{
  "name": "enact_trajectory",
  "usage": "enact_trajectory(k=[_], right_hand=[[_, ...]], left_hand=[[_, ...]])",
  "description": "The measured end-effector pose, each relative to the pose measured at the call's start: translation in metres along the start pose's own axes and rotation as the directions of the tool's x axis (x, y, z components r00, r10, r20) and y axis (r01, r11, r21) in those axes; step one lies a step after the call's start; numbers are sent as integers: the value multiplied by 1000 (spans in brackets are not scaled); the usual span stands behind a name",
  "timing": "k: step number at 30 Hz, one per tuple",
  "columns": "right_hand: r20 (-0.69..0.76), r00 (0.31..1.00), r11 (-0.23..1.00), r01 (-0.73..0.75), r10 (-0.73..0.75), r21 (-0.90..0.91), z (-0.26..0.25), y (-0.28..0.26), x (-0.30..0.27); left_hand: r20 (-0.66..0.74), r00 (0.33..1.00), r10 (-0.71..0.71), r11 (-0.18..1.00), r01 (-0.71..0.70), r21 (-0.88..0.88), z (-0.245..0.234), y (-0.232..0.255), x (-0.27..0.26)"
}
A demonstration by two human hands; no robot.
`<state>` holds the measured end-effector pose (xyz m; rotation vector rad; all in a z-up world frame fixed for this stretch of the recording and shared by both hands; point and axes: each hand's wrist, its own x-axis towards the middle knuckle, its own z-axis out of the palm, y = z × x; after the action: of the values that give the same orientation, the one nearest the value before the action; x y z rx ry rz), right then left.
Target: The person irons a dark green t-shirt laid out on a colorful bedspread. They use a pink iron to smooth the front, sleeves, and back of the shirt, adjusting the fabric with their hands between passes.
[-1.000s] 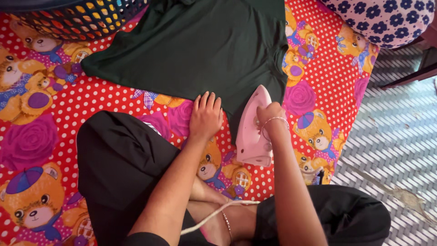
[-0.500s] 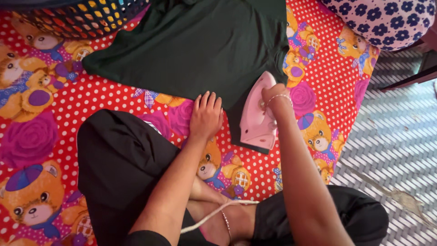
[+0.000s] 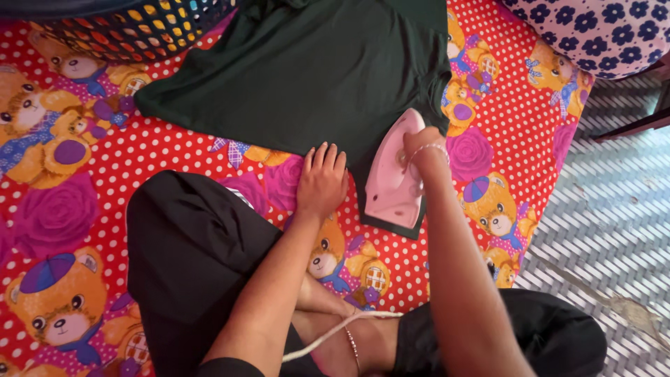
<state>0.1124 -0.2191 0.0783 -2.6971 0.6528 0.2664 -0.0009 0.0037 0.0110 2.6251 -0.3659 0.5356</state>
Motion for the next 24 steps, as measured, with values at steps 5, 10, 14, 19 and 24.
enact_trajectory(k=[5,10,14,19,24], right_hand=[[42,996,997,-79,78,15,-10,-9,3],[17,996,996,-85,85,-1,-19,15,-62],[77,986,989,-149,149,-8,-22,33,-95],[-2,995,995,-103,103,0,-26,31,-66],[11,992,992,-127,127,22,-38,21,-20]], left_hand=[[-23,1000,12,1000,-12,-1,0,0,-1],[-43,999,3,1000,-3,-2,10,-2,-2],[-33,999,5,1000,-5,11,14,-5,-3],[-23,1000,9,1000,-9,17,14,-4,-2],[-26,1000,6,1000,-5,22,10,-2,-2]])
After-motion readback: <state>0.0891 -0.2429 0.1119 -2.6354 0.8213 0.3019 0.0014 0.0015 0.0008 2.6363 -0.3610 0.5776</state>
